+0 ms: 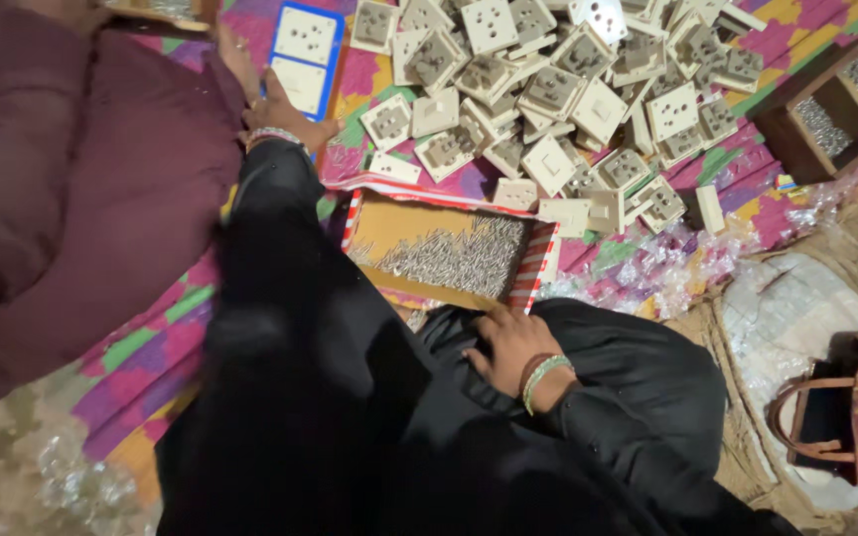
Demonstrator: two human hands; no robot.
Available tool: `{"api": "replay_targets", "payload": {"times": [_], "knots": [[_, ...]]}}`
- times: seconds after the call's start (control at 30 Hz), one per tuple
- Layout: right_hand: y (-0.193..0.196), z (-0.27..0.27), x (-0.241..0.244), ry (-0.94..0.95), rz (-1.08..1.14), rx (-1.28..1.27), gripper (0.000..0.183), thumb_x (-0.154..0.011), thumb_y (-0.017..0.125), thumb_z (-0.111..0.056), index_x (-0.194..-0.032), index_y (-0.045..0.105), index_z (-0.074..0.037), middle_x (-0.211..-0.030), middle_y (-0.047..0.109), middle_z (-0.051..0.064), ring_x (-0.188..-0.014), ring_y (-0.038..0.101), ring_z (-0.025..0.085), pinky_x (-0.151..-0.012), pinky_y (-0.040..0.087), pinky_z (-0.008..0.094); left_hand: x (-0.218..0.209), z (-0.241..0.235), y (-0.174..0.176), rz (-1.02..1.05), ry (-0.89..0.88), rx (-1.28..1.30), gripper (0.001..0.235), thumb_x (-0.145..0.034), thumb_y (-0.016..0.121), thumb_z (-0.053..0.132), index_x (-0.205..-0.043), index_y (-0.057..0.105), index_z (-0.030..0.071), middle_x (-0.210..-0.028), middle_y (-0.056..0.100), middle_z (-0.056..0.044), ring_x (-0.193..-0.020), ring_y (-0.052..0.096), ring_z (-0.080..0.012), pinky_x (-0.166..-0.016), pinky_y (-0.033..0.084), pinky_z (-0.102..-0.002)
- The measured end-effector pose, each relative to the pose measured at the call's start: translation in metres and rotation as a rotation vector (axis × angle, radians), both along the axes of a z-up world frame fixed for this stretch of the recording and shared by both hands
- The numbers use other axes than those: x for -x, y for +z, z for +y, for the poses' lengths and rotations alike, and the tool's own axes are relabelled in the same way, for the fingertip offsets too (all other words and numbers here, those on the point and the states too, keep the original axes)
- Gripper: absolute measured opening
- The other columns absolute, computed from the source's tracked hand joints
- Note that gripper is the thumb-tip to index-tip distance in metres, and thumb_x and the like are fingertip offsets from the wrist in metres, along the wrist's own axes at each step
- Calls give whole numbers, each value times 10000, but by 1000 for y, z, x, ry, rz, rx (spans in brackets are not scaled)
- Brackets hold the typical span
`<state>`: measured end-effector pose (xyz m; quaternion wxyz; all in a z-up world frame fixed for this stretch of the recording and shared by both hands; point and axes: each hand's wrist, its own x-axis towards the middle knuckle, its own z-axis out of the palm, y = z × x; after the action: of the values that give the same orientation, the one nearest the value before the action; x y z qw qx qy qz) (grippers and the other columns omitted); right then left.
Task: The person assembles small electrical components by inserting metal pins into white plastic blocks and placing them into a green plastic frame. They handle the blocks and pins by hand, repeatedly picking up components and inserting them into the frame.
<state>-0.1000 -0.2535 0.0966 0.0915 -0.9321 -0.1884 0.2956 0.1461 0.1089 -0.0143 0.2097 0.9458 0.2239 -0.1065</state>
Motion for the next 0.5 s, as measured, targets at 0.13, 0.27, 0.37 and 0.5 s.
{"api": "replay_targets", "payload": {"times": [0.13, 0.27, 0.37, 0.5], "knots": [[-3, -1, 0, 23, -95, -100, 454, -857, 674, -440, -1170, 677, -111, -1390, 590, 118, -1152, 609, 348, -932, 476, 476, 26, 19, -4, -375, -102, 124, 982, -805, 867, 474, -1529, 389, 15, -1452, 479, -339, -1344, 450, -507, -1108, 395, -525], [-8, -2, 6, 24, -102, -47, 470, -874, 656, -465, -1200, 669, -127, -1294, 632, 122, -1155, 612, 352, -945, 482, 480, 103, 26, 0, -502, -114, 348, 672, -863, 760, 391, -1341, 595, -52, -1214, 683, -279, -1128, 665, -390, -956, 518, -449], [-14, -1, 10, 45, -118, -3, 495, -890, 638, -501, -1223, 664, -135, -1246, 654, 132, -1159, 623, 354, -965, 492, 474, 171, 4, 13, -337, 14, 467, 543, -886, 689, 399, -1232, 664, -18, -1086, 749, -223, -1004, 742, -352, -875, 560, -441], [-17, 0, 12, 72, -160, 58, 537, -903, 622, -536, -1235, 656, -115, -1243, 651, 157, -1160, 626, 363, -961, 496, 479, 249, -43, 37, -144, -142, 337, 405, -893, 658, 329, -1190, 714, 60, -1116, 741, -237, -1053, 693, -430, -888, 539, -508]]}}
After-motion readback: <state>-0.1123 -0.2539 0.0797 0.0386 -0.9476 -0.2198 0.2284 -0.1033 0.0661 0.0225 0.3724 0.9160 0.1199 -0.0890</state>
